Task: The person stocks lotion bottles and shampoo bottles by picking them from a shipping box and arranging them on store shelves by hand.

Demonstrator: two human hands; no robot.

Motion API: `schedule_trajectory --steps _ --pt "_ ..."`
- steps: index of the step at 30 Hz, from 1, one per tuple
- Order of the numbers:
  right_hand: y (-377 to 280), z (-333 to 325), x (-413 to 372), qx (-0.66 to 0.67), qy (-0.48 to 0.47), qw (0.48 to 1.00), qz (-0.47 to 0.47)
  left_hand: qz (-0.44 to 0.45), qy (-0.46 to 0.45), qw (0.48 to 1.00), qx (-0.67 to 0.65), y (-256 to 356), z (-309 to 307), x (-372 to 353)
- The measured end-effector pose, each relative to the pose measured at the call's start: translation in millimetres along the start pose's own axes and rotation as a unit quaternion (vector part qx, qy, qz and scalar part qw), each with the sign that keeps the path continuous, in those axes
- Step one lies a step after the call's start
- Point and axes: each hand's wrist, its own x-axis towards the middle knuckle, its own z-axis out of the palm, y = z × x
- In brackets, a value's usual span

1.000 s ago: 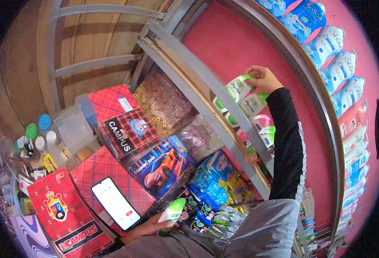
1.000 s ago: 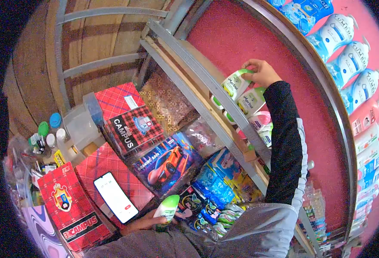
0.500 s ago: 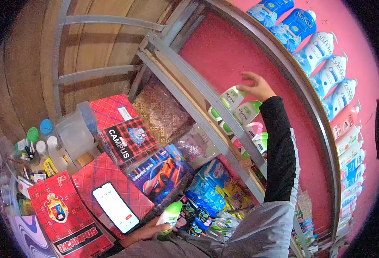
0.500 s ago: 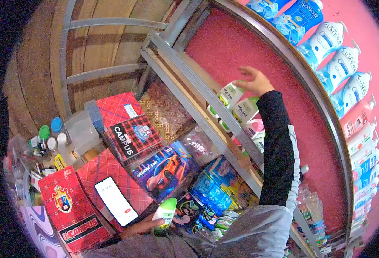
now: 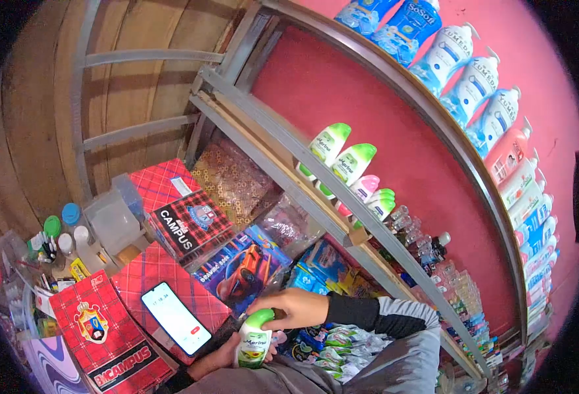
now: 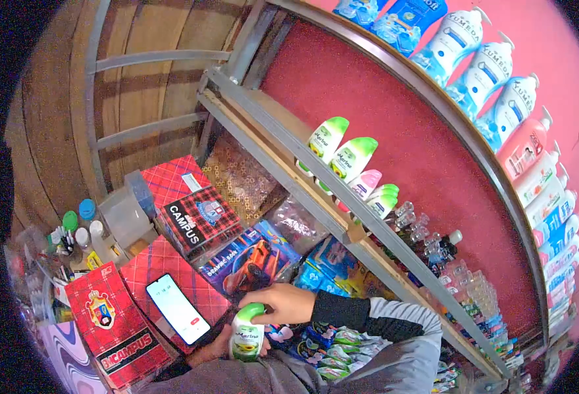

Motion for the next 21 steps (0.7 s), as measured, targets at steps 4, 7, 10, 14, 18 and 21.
schedule_trajectory --steps 4,7,10,14,18,21 --pt "-4 14 -13 0.126 0.062 0.99 -0.004 -0.042 -0.022 0.998 0.045 -3 -10 4" --pt "-15 2 -26 0.081 0.085 0.993 0.002 -0.021 -0.003 0.998 0.063 0 3 8" --pt "-44 -49 -48 0.003 0.188 0.982 -0.021 0.019 0.044 0.993 0.108 4 10 19" --pt "-89 -133 -98 -0.221 0.482 0.848 -0.018 0.058 0.051 0.986 0.148 -4 -11 20" --pt "-91 -202 -113 -0.273 0.642 0.713 -0.072 0.027 0.057 0.987 0.147 -9 -23 22" --pt "-76 -242 -106 -0.45 0.623 0.638 -0.046 0.016 0.068 0.987 0.148 -10 -29 20"
